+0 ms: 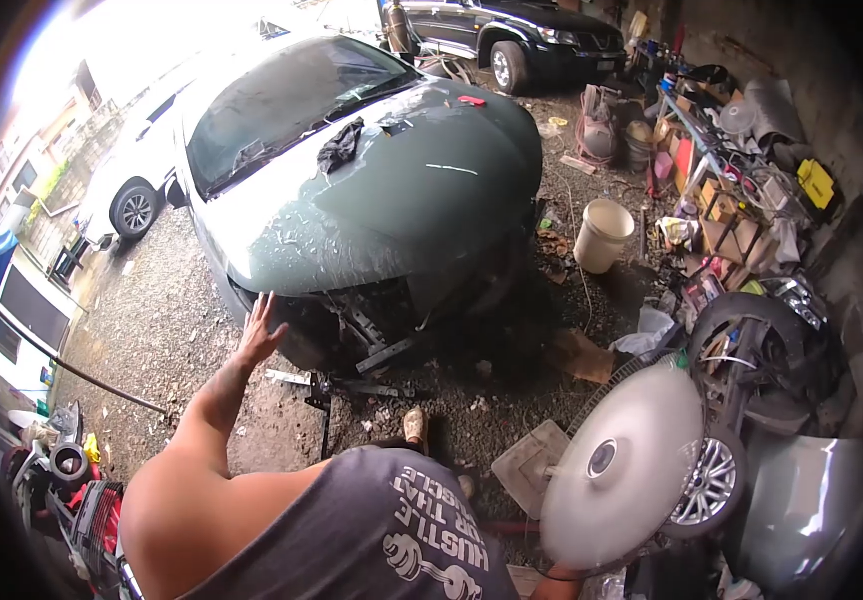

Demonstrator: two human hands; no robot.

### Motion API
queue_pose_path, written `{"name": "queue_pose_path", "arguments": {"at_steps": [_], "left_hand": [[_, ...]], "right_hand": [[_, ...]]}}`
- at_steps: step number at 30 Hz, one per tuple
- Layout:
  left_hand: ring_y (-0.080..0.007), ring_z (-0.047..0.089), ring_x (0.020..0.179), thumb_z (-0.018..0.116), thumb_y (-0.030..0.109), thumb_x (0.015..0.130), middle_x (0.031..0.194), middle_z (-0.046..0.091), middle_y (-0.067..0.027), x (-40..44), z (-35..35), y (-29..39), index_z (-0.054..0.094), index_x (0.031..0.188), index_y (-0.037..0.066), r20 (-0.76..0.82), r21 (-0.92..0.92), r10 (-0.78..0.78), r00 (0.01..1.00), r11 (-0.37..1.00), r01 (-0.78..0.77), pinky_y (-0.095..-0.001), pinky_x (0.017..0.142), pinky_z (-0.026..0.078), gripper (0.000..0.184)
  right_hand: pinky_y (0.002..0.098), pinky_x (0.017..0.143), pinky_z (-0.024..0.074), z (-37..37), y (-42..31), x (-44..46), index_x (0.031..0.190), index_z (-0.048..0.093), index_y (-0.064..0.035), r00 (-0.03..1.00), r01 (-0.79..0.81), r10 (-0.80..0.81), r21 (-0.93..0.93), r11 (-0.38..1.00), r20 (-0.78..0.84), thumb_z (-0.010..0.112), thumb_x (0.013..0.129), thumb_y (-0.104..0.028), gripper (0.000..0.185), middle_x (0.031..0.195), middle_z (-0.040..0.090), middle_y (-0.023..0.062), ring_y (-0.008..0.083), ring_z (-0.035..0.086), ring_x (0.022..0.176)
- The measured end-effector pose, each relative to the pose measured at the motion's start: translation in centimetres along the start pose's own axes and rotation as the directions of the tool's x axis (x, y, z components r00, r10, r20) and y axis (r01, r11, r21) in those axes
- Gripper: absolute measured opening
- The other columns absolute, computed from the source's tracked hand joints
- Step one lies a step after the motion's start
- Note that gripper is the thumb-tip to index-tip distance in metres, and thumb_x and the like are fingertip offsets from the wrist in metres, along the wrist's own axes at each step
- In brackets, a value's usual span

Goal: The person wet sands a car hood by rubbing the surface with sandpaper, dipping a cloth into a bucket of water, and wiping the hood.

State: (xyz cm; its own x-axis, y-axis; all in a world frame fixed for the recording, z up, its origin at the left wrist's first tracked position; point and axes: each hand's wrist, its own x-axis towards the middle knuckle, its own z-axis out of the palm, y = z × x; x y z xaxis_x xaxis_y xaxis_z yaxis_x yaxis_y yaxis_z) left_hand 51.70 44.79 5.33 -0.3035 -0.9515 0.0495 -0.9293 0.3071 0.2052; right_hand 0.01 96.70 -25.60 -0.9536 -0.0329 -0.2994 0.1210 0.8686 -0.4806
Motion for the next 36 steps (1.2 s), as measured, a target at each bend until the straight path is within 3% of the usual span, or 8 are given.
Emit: {"name": "queue_pose_path", "arguments": {"at_steps": [12, 18, 22, 24, 25, 28, 32, 36], "left_hand": [[-0.0377, 0.012, 0.148, 0.058, 0.045, 0.091, 0.161, 0.011, -0.0213, 19.4, 0.7, 7.0, 0.013, 0.157, 0.018, -0.254, -0.172, 0.145, 0.956, 0.966, -0.192, -0.0542, 0.118, 0.012, 0.084], [-0.0377, 0.012, 0.149, 0.056, 0.048, 0.092, 0.16, 0.011, -0.0223, 30.2, 4.0, 3.4, 0.012, 0.157, 0.016, -0.28, -0.255, -0.049, 0.959, 0.967, -0.025, -0.0541, 0.118, 0.012, 0.085], [-0.0358, 0.01, 0.149, 0.051, 0.052, 0.093, 0.161, 0.013, -0.0212, 36.0, 5.1, -0.5, 0.015, 0.156, 0.011, -0.231, -0.157, -0.201, 0.952, 0.973, 0.167, -0.0538, 0.118, 0.009, 0.084], [-0.0357, 0.009, 0.15, 0.049, 0.054, 0.093, 0.161, 0.013, -0.0203, 38.1, 4.7, -1.0, 0.016, 0.156, 0.011, -0.23, -0.107, -0.283, 0.931, 0.958, 0.265, -0.0557, 0.118, 0.007, 0.083], [-0.0345, 0.01, 0.15, 0.045, 0.058, 0.093, 0.161, 0.014, -0.0186, 39.0, 4.3, -0.6, 0.019, 0.155, 0.009, -0.218, -0.044, -0.3, 0.929, 0.954, 0.298, -0.0555, 0.118, 0.007, 0.083], [-0.0331, 0.01, 0.15, 0.041, 0.062, 0.093, 0.161, 0.015, -0.0177, 41.2, 3.2, 1.4, 0.021, 0.155, 0.009, -0.189, 0.007, -0.309, 0.932, 0.949, 0.316, -0.056, 0.118, 0.007, 0.083], [-0.0313, 0.013, 0.15, 0.042, 0.063, 0.093, 0.161, 0.018, -0.017, 41.0, 2.2, 2.4, 0.026, 0.153, 0.011, -0.19, 0.009, -0.283, 0.94, 0.957, 0.29, -0.0563, 0.118, 0.008, 0.081], [-0.0308, 0.014, 0.149, 0.044, 0.06, 0.093, 0.16, 0.02, -0.016, 40.9, 2.7, 1.7, 0.029, 0.152, 0.01, -0.21, 0.017, -0.312, 0.927, 0.946, 0.323, -0.0553, 0.118, 0.008, 0.079]], "right_hand": [[0.0422, 0.079, 0.0515, 0.2, -1.4, -5.0, 0.11, 0.063, 0.0025, 0.993, 0.011, 0.0, -0.087, 0.996, 0.119, 0.069, 0.087, -0.034, 0.043, 0.094, 0.07, 0.0181, 0.0328, 0.067, 0.09], [0.0421, 0.079, 0.0515, 1.1, -7.2, -8.0, 0.11, 0.062, 0.0025, 0.931, 0.153, -0.107, -0.106, 0.983, 0.35, 0.068, 0.088, -0.032, 0.041, 0.094, 0.07, 0.0179, 0.0325, 0.067, 0.09], [0.0421, 0.079, 0.0514, 1.9, -14.7, -7.6, 0.11, 0.062, 0.0025, 0.788, 0.369, -0.372, 0.109, 0.923, 0.491, 0.067, 0.089, -0.031, 0.04, 0.094, 0.07, 0.0177, 0.0323, 0.067, 0.089], [0.042, 0.079, 0.0514, 1.3, -23.6, -6.7, 0.11, 0.062, 0.0025, 0.668, 0.519, -0.602, 0.307, 0.798, 0.437, 0.067, 0.089, -0.03, 0.039, 0.094, 0.07, 0.0177, 0.0322, 0.067, 0.089], [0.0421, 0.073, 0.0505, 0.0, -30.6, -6.9, 0.105, 0.061, 0.0032, 0.639, 0.584, -0.711, 0.417, 0.697, 0.294, 0.059, 0.095, -0.019, 0.024, 0.089, 0.069, 0.0158, 0.0269, 0.067, 0.084], [0.036, 0.088, 0.0497, 0.1, -49.1, -5.6, 0.123, 0.06, 0.0036, 0.56, 0.599, -0.795, 0.551, 0.582, 0.232, 0.065, 0.092, -0.021, 0.04, 0.11, 0.067, 0.0185, 0.0253, 0.065, 0.099], [0.0413, 0.107, 0.0402, 2.6, -71.3, -6.4, 0.132, 0.052, 0.0035, 0.126, 0.882, -0.99, 0.451, 0.137, 0.055, 0.072, 0.086, -0.032, 0.061, 0.137, 0.052, 0.0218, 0.0361, 0.049, 0.128], [0.0449, 0.112, 0.0327, 11.6, -87.7, -7.5, 0.138, 0.046, 0.0033, -0.093, 0.884, -0.995, 0.463, -0.067, 0.033, 0.073, 0.082, -0.046, 0.079, 0.147, 0.04, 0.0243, 0.0395, 0.037, 0.137]]}}
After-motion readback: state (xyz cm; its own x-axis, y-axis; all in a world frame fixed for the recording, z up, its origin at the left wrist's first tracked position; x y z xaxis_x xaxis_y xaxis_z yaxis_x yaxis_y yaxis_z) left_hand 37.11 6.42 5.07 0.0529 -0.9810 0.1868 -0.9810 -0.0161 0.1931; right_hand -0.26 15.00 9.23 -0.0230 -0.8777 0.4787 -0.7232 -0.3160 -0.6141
